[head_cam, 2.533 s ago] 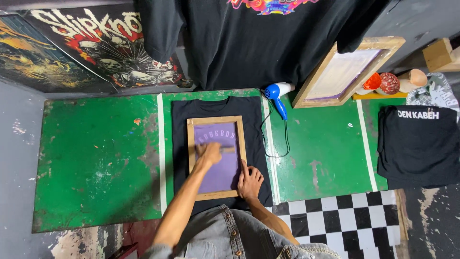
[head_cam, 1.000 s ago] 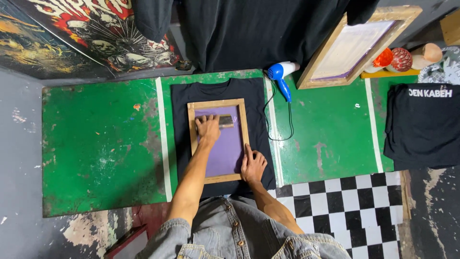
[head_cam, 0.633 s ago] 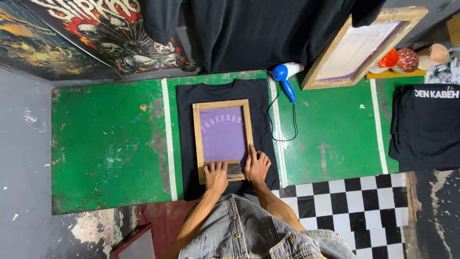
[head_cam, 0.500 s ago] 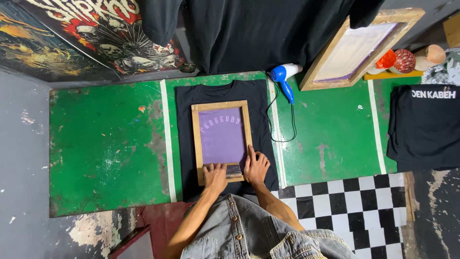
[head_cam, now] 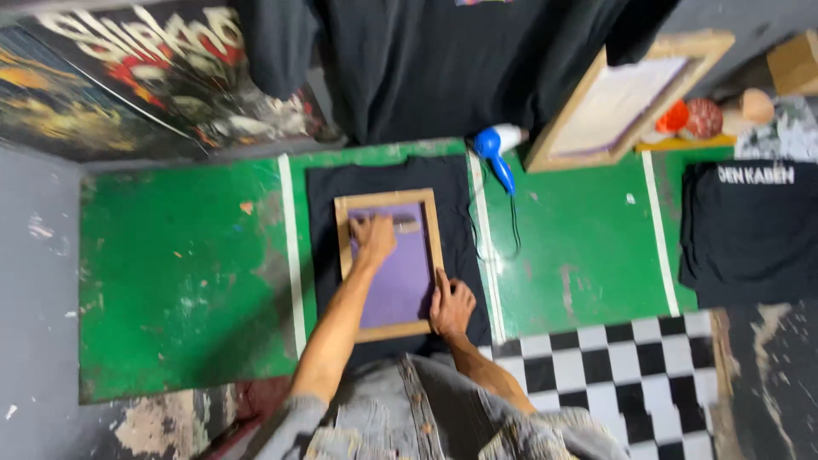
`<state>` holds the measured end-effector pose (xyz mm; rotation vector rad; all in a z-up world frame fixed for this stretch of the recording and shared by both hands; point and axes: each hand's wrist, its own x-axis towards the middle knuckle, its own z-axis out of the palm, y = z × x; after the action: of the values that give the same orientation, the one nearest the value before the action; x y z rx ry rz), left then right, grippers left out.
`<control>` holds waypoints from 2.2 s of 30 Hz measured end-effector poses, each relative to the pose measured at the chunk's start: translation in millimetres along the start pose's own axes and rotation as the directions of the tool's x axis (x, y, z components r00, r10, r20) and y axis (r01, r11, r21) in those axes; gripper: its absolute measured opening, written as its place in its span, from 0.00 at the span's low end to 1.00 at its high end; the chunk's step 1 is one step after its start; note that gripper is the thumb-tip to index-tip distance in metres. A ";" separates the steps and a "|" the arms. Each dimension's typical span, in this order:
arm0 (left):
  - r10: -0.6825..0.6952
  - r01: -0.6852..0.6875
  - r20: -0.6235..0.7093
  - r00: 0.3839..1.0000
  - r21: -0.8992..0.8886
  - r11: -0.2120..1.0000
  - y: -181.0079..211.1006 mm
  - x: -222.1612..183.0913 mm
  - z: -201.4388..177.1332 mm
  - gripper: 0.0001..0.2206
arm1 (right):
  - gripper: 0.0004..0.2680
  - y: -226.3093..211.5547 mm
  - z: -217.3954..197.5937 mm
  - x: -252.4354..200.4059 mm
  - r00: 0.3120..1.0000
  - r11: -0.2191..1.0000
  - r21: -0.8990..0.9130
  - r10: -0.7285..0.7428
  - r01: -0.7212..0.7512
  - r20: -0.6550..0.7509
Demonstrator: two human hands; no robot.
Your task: Screen printing a design onto a t-shirt and drying it with a hair dryer.
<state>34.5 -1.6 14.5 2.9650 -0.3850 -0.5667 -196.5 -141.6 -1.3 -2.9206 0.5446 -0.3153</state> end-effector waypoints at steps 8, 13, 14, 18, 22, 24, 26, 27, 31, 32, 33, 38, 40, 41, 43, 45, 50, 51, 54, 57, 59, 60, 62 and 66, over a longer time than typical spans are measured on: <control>0.014 -0.016 0.034 0.999 0.059 0.998 -3.5 -7.1 17.4 0.37 | 0.18 -5.2 -13.0 3.2 1.000 0.999 0.054 0.004 -0.003 -0.015; 0.043 -0.024 0.206 0.978 -0.095 0.995 -1.4 -62.6 -36.3 0.47 | 0.18 -1.2 -6.2 -2.0 1.000 0.999 0.051 -0.011 0.011 -0.017; 0.026 -0.008 0.171 0.985 -0.106 0.994 -1.1 -72.0 -37.6 0.48 | 0.18 -0.5 -4.3 -1.6 1.000 0.999 0.050 -0.007 0.007 0.001; 0.014 0.002 0.115 0.993 -0.139 0.990 -1.2 -126.3 -22.8 0.42 | 0.18 0.7 -0.8 -3.1 1.000 0.999 0.043 -0.005 0.004 0.025; -0.010 0.031 0.134 0.991 -0.162 0.986 -4.4 -183.8 29.0 0.38 | 0.19 0.9 0.4 -3.2 0.999 0.998 0.057 -0.006 0.004 0.037; -0.006 0.036 0.145 0.989 -0.202 0.979 -4.2 -216.2 41.9 0.33 | 0.19 2.6 5.7 -3.2 0.999 0.999 0.028 -0.021 0.020 0.025; -0.002 0.033 0.145 0.989 -0.210 0.977 -9.1 -222.6 50.2 0.32 | 0.19 1.5 2.4 -3.5 0.999 0.999 0.033 -0.021 0.020 0.030; 0.005 0.027 0.144 0.990 -0.217 0.976 -12.1 -225.7 53.6 0.31 | 0.19 0.2 0.5 -3.7 0.999 0.999 0.037 -0.018 0.017 0.034; 0.036 0.010 0.165 0.986 -0.275 0.962 -28.8 -228.3 77.1 0.33 | 0.19 -0.4 -13.0 1.5 0.998 0.999 0.048 -0.018 0.015 0.065; 0.062 -0.007 0.194 0.979 -0.272 0.962 -31.3 -229.9 75.9 0.35 | 0.20 -1.6 -18.0 3.3 0.990 0.997 0.080 0.006 -0.017 0.138; 0.087 -0.024 0.223 0.971 -0.270 0.963 -33.7 -231.6 74.8 0.37 | 0.21 -2.8 -23.1 5.1 0.977 0.993 0.110 0.027 -0.051 0.212; 0.107 -0.059 0.278 0.955 -0.175 0.983 -40.8 -219.5 101.2 0.30 | 0.26 -4.2 -81.0 12.3 0.811 0.969 0.222 -0.046 -0.105 0.584; 0.110 -0.073 0.297 0.949 -0.134 0.988 -44.7 -219.3 108.2 0.27 | 0.28 -4.9 -99.7 10.4 0.722 0.968 0.232 -0.091 -0.098 0.685; 0.142 -0.121 0.241 0.960 -0.098 0.988 -47.3 -219.6 111.6 0.23 | 0.30 -4.1 -106.0 7.5 0.684 0.975 0.214 -0.116 -0.061 0.721; 0.171 -0.162 0.188 0.967 -0.064 0.985 -53.7 -218.2 128.7 0.19 | 0.33 1.7 -103.9 -2.6 0.638 0.980 0.196 -0.139 -0.018 0.757; 0.208 -0.199 0.179 0.962 -0.070 0.978 -59.0 -208.6 153.1 0.22 | 0.24 13.4 -87.2 -11.9 0.633 0.987 0.123 -0.159 0.100 0.758; 0.209 -0.197 0.177 0.962 -0.082 0.977 -62.4 -204.9 157.4 0.24 | 0.15 22.6 -76.4 -12.7 0.665 0.983 0.158 -0.177 0.089 0.726; 0.193 -0.181 0.168 0.967 -0.084 0.980 -62.1 -205.3 155.6 0.25 | 0.14 19.8 -81.1 -12.0 0.673 0.979 0.193 -0.184 0.062 0.716; 0.178 -0.162 0.172 0.969 -0.100 0.982 -60.4 -208.4 139.7 0.24 | 0.15 12.8 -103.9 -11.8 0.671 0.918 0.362 -0.167 -0.162 0.722; 0.165 -0.150 0.149 0.975 -0.105 0.983 -61.2 -217.3 121.0 0.24 | 0.15 13.3 -108.0 -9.5 0.701 0.877 0.435 -0.180 -0.203 0.690; 0.139 -0.120 0.153 0.979 -0.126 0.985 -58.1 -227.8 101.4 0.24 | 0.15 11.7 -118.1 -8.7 0.724 0.850 0.481 -0.191 -0.215 0.663; 0.116 -0.094 0.154 0.981 -0.143 0.985 -56.2 -231.0 90.9 0.24 | 0.15 11.4 -122.7 -6.7 0.750 0.819 0.527 -0.198 -0.227 0.631; 0.126 -0.099 0.144 0.982 -0.185 0.978 -55.3 -238.8 67.9 0.22 | 0.19 6.7 -136.7 -4.0 0.751 0.804 0.542 -0.195 -0.246 0.631; 0.144 -0.111 0.112 0.983 -0.263 0.958 -54.0 -243.3 45.9 0.17 | 0.32 -3.4 -156.0 6.7 0.782 0.755 0.596 -0.188 -0.272 0.595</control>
<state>-189.2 112.5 49.3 2.6431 -0.4717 -0.7359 -225.5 -158.4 151.2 -2.1031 0.2961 0.4101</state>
